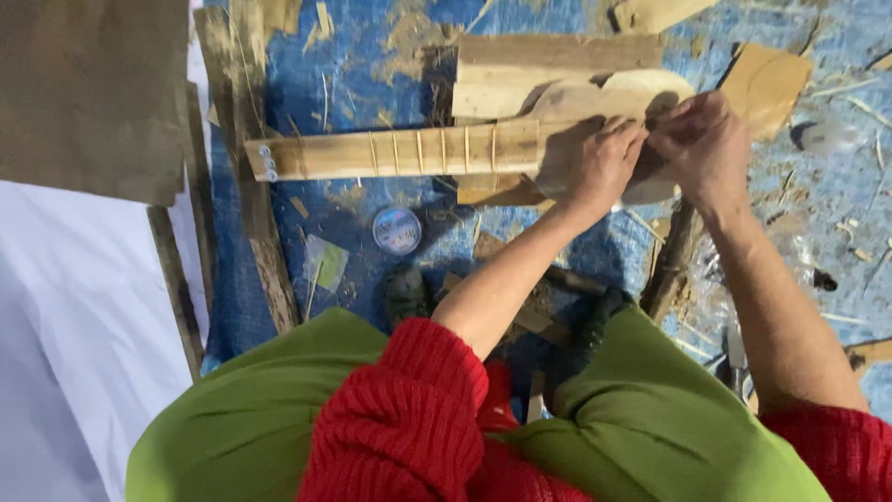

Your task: Repairing a wooden stringed instrument by hammering components and adjusting strings

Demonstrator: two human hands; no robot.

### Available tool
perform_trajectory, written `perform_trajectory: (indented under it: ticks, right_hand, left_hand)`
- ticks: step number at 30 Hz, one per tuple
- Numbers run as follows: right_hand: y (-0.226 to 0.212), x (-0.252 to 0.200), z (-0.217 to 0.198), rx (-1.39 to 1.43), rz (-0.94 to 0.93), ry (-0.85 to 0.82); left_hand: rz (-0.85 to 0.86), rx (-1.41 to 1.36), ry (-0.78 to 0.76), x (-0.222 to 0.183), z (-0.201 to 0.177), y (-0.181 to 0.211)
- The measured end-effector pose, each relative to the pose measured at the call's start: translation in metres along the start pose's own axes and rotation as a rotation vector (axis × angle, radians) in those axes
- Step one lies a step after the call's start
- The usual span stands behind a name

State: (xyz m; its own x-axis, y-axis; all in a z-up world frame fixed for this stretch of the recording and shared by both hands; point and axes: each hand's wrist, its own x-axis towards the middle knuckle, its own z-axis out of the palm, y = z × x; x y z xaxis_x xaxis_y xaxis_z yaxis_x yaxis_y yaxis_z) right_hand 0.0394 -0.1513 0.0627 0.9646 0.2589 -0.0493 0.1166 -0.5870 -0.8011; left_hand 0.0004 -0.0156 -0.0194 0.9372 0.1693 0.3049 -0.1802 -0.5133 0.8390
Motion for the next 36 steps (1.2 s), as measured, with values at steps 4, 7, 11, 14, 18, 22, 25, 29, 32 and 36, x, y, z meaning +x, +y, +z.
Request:
perform_trajectory:
  ticks: [4,7,11,14,18,22,25,29,32,36]
  right_hand:
    - [0.027,-0.001,0.004,-0.06,-0.082,-0.013]
    - [0.027,0.0,0.005,0.056,-0.103,-0.004]
    - [0.011,-0.007,0.01,0.213,0.0,0.024]
    - [0.003,-0.012,0.008,-0.045,-0.136,0.08]
    - [0.003,-0.014,0.006,-0.074,-0.19,0.116]
    - [0.0,-0.015,0.005,0.028,-0.254,0.104]
    - [-0.001,-0.016,0.005,0.144,-0.209,0.09]
    - [0.004,-0.017,0.007,0.081,-0.206,0.112]
    - [-0.004,-0.022,0.001,0.102,-0.257,0.082]
    - [0.0,-0.035,-0.006,-0.038,-0.238,0.157]
  left_hand:
    - [-0.011,-0.069,0.023,-0.002,0.011,-0.008]
    - [0.025,-0.055,0.05,-0.003,0.016,-0.016]
    - [0.024,-0.041,0.018,0.001,-0.001,-0.002]
    - [0.019,-0.042,-0.001,0.003,-0.009,0.006]
    - [0.009,0.005,-0.053,0.002,-0.01,0.007]
    - [-0.033,0.019,-0.091,0.001,-0.014,0.009]
    - [-0.025,-0.028,-0.106,0.0,-0.017,0.01]
    - [0.024,-0.05,-0.104,0.003,-0.021,0.013]
    - [-0.009,-0.039,-0.115,0.0,-0.017,0.011]
    - [-0.046,-0.009,-0.133,-0.002,-0.014,0.009]
